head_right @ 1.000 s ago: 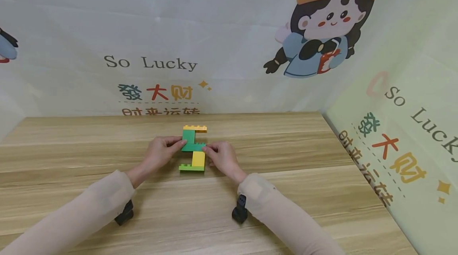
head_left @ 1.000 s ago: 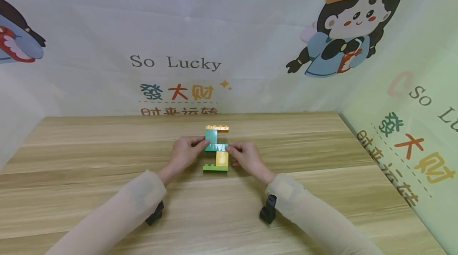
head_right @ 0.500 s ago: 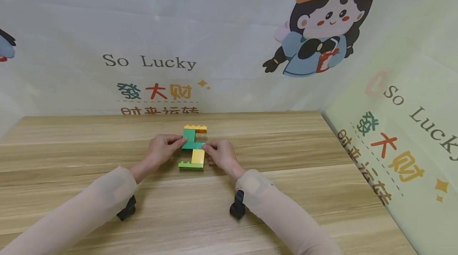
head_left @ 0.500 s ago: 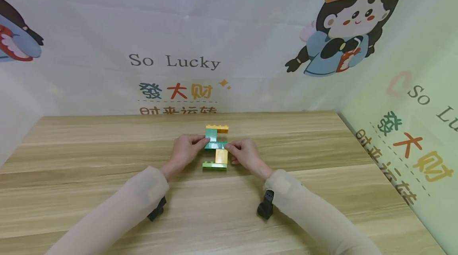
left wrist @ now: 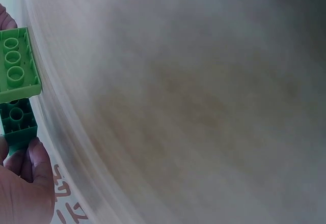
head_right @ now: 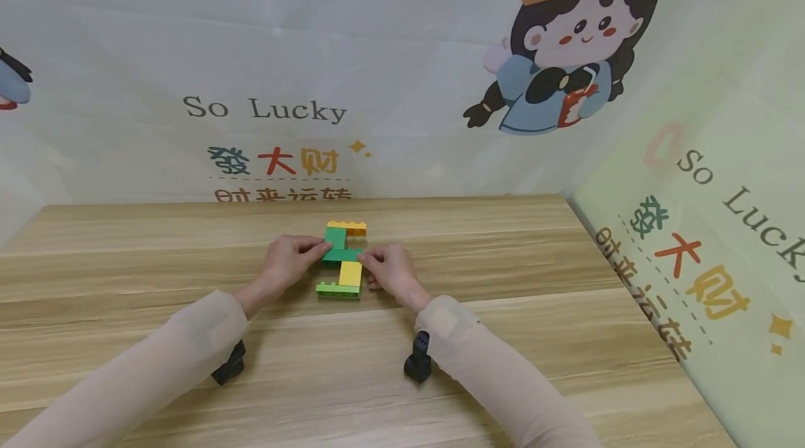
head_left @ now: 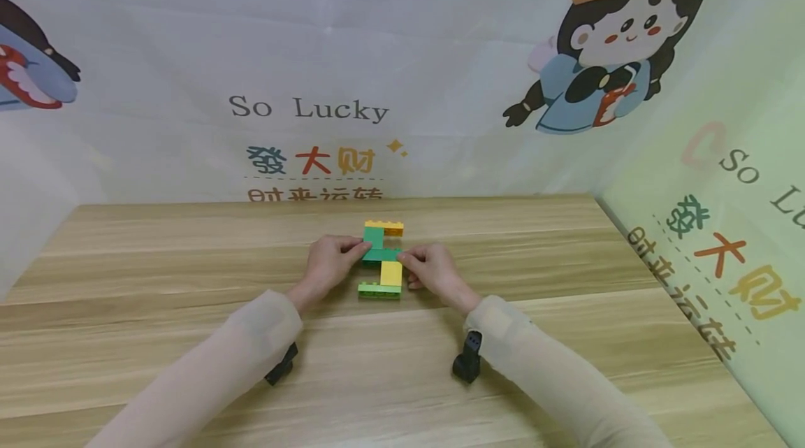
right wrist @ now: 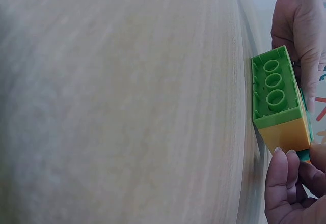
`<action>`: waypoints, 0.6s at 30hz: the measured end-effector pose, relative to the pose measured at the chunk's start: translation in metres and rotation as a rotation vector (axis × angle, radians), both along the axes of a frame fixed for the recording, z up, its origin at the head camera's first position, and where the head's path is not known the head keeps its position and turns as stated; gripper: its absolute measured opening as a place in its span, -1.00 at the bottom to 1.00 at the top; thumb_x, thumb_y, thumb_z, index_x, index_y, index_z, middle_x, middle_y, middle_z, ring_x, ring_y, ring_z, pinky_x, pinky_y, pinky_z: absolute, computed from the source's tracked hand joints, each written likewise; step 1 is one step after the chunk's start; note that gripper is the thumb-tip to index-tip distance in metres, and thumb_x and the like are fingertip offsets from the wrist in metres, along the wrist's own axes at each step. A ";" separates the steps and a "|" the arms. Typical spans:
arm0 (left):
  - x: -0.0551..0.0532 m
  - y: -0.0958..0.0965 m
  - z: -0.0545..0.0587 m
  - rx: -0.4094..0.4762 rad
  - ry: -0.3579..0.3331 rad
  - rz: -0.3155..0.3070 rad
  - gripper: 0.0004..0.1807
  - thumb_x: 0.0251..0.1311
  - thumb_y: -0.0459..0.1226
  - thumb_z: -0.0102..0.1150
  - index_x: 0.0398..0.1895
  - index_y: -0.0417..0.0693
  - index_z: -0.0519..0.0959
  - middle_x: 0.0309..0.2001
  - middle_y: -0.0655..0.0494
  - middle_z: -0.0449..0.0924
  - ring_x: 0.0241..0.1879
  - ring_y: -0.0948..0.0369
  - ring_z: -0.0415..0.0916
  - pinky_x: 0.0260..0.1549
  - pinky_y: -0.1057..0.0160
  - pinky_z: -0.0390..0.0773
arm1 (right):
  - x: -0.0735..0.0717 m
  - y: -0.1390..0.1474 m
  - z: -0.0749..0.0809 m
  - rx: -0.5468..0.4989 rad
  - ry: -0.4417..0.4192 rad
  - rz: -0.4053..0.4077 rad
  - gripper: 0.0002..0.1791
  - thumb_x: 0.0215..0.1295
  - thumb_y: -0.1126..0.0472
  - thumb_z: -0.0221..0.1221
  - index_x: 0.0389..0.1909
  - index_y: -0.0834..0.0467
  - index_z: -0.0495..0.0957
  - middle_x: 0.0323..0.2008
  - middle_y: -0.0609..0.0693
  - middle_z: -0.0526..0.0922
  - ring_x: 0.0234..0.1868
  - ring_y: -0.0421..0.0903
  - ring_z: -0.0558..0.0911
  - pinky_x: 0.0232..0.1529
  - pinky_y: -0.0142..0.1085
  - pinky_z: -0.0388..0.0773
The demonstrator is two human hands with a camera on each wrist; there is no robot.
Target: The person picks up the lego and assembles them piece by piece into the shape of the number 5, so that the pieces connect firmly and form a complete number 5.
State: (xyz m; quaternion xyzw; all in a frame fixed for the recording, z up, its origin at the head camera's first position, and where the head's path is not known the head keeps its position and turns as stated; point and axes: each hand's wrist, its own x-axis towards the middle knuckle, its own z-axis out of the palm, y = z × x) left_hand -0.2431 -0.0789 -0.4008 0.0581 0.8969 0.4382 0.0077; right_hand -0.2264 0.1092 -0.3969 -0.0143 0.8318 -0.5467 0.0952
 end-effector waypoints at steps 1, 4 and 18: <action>0.000 0.000 0.000 0.002 -0.005 0.001 -0.65 0.28 -0.14 0.11 -0.02 -0.21 0.61 0.02 -0.11 0.59 0.12 0.01 0.47 0.09 0.03 0.46 | 0.000 0.000 0.000 -0.003 -0.005 -0.002 -0.73 0.35 0.24 0.10 -0.14 0.38 0.60 -0.53 0.02 0.53 -0.55 -0.21 0.47 -0.46 -0.38 0.62; -0.001 0.000 0.000 0.008 -0.010 0.003 -0.64 0.28 -0.13 0.11 -0.03 -0.21 0.62 0.02 -0.11 0.60 0.12 0.01 0.47 0.09 0.03 0.45 | 0.000 0.000 0.001 0.002 -0.008 -0.003 -0.73 0.35 0.23 0.10 -0.14 0.37 0.60 -0.53 0.02 0.53 -0.57 -0.21 0.47 -0.47 -0.38 0.62; -0.003 0.001 0.001 -0.026 -0.027 0.011 -0.68 0.29 -0.15 0.10 -0.06 -0.18 0.64 0.04 -0.08 0.59 0.13 0.02 0.47 0.07 0.03 0.46 | -0.003 0.000 -0.002 -0.003 -0.040 -0.007 -0.71 0.35 0.23 0.09 -0.07 0.36 0.58 -0.50 0.04 0.56 -0.60 -0.24 0.47 -0.54 -0.43 0.58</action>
